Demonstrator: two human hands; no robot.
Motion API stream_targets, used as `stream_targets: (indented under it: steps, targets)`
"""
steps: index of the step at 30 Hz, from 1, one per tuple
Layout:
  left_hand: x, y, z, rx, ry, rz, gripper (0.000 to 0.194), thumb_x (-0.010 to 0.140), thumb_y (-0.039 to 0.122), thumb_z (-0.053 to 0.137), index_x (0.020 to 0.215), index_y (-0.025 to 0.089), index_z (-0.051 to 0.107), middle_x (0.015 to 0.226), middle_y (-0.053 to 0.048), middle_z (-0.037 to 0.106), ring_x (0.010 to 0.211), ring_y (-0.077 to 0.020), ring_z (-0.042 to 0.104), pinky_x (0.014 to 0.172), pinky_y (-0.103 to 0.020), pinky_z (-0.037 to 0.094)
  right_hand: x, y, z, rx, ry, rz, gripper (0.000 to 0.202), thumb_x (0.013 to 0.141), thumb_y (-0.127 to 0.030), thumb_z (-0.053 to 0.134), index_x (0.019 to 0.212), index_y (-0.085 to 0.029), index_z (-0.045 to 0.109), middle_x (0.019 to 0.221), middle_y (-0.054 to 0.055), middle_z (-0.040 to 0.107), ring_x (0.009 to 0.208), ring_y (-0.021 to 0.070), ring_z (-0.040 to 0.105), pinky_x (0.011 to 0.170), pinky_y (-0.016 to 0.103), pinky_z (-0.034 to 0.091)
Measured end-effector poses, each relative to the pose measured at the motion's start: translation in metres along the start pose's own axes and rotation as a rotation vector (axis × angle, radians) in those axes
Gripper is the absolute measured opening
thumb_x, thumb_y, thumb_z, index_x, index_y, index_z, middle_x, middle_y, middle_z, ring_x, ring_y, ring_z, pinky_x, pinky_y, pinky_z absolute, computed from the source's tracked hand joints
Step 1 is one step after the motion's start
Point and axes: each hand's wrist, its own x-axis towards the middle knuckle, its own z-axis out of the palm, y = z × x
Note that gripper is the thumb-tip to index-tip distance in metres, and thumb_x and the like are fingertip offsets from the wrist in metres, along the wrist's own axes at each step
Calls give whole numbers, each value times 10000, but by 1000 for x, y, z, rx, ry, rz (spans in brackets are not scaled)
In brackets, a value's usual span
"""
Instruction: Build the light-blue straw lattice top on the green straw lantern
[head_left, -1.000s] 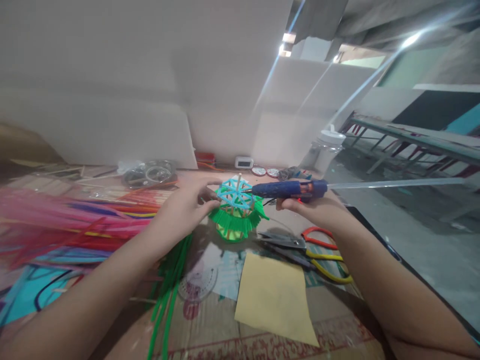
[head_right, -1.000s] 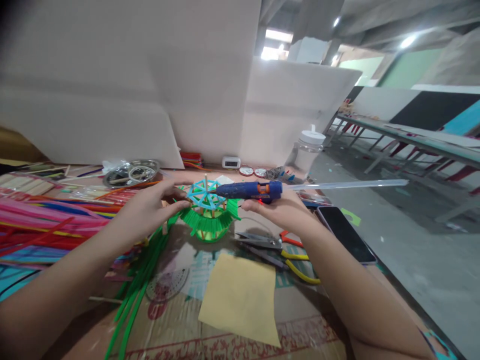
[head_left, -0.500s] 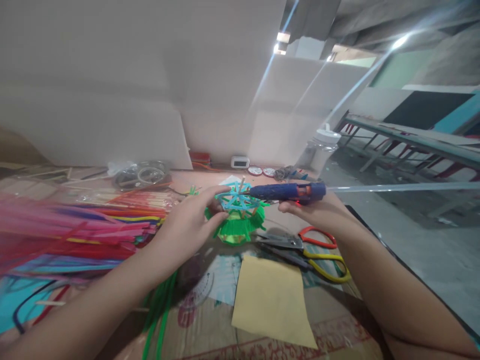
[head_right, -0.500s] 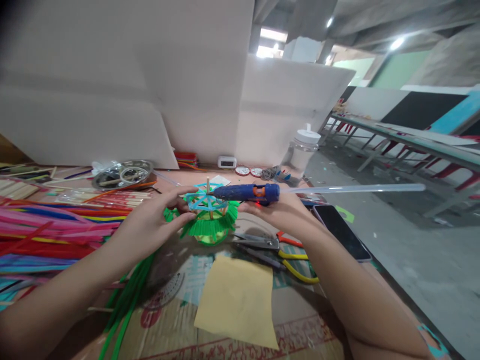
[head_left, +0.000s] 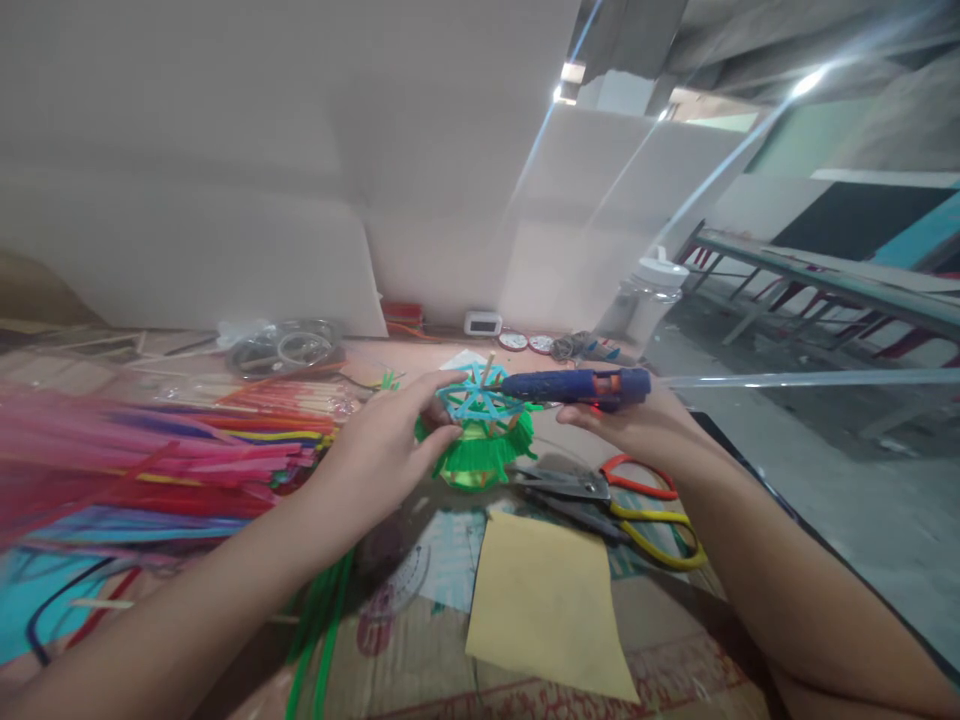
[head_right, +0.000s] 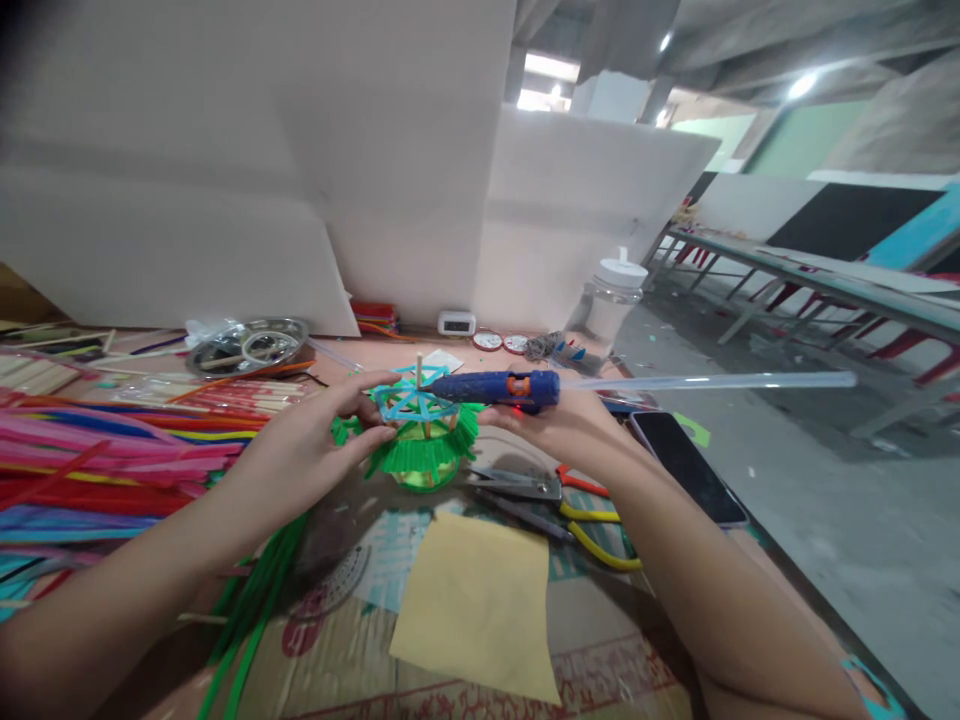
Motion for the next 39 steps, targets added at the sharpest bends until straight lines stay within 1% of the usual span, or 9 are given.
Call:
stream_targets:
  steps: [7, 13, 19, 24, 27, 31, 34, 37, 39]
  targets:
    - [2, 0, 0, 6, 1, 16, 476, 919, 240, 622, 1388, 276, 550, 878, 14, 704, 841, -211, 649, 779, -322, 459, 1, -3, 3, -13, 41, 28, 309, 732, -399, 813, 989, -250, 729, 1002, 51, 789, 930, 292, 738, 890, 462, 602]
    - [2, 0, 1, 6, -8, 17, 462, 922, 246, 615, 1378, 279, 554, 874, 11, 707, 844, -214, 653, 785, -327, 467, 3, -5, 2, -28, 20, 61, 344, 702, -387, 829, 998, -249, 723, 1001, 55, 791, 948, 303, 741, 917, 488, 596]
    - [2, -1, 0, 7, 3, 19, 466, 912, 242, 617, 1373, 276, 560, 878, 8, 712, 856, -217, 658, 790, -332, 471, 2, 2, 3, 8, 13, 15, 353, 752, -414, 805, 1074, -287, 735, 1074, 43, 787, 1002, 298, 735, 939, 480, 596]
    - [1, -3, 2, 6, 11, 33, 465, 913, 240, 620, 1372, 279, 560, 900, 14, 720, 854, -213, 658, 778, -325, 461, 3, 2, 3, 37, 10, 5, 364, 745, -400, 807, 1083, -292, 726, 1127, 30, 778, 1052, 295, 727, 968, 470, 587]
    - [1, -2, 2, 6, 2, 35, 442, 928, 241, 606, 1366, 276, 562, 927, 9, 729, 872, -216, 657, 780, -327, 456, 2, 0, 3, 41, 7, 26, 351, 749, -385, 809, 1074, -278, 728, 1095, 33, 785, 1018, 288, 736, 944, 464, 599]
    - [1, -2, 1, 22, 7, 46, 435, 927, 238, 605, 1359, 270, 566, 934, 4, 736, 885, -220, 654, 793, -333, 458, 1, -3, 3, -8, 47, 23, 394, 731, -358, 829, 1101, -271, 723, 1061, 41, 792, 1013, 298, 737, 925, 462, 605]
    - [0, -3, 1, 36, 12, 58, 429, 929, 239, 603, 1356, 268, 567, 939, 1, 737, 895, -221, 653, 810, -335, 465, 1, -2, 2, 33, 18, 31, 360, 751, -347, 812, 1096, -283, 735, 1070, 32, 793, 1027, 298, 735, 937, 461, 600]
    - [1, -3, 1, 52, 16, 65, 432, 923, 241, 609, 1353, 260, 570, 952, -8, 740, 921, -231, 655, 826, -345, 469, 0, 0, 1, 68, -17, 17, 349, 781, -384, 791, 1116, -299, 743, 1138, 21, 779, 1082, 293, 718, 996, 472, 569]
    - [1, -3, 1, 58, 19, 68, 433, 925, 249, 607, 1357, 251, 569, 959, -15, 740, 931, -239, 655, 829, -351, 471, -2, 0, 1, 52, -15, 10, 362, 789, -409, 785, 1131, -299, 746, 1158, 20, 772, 1079, 288, 718, 993, 462, 568]
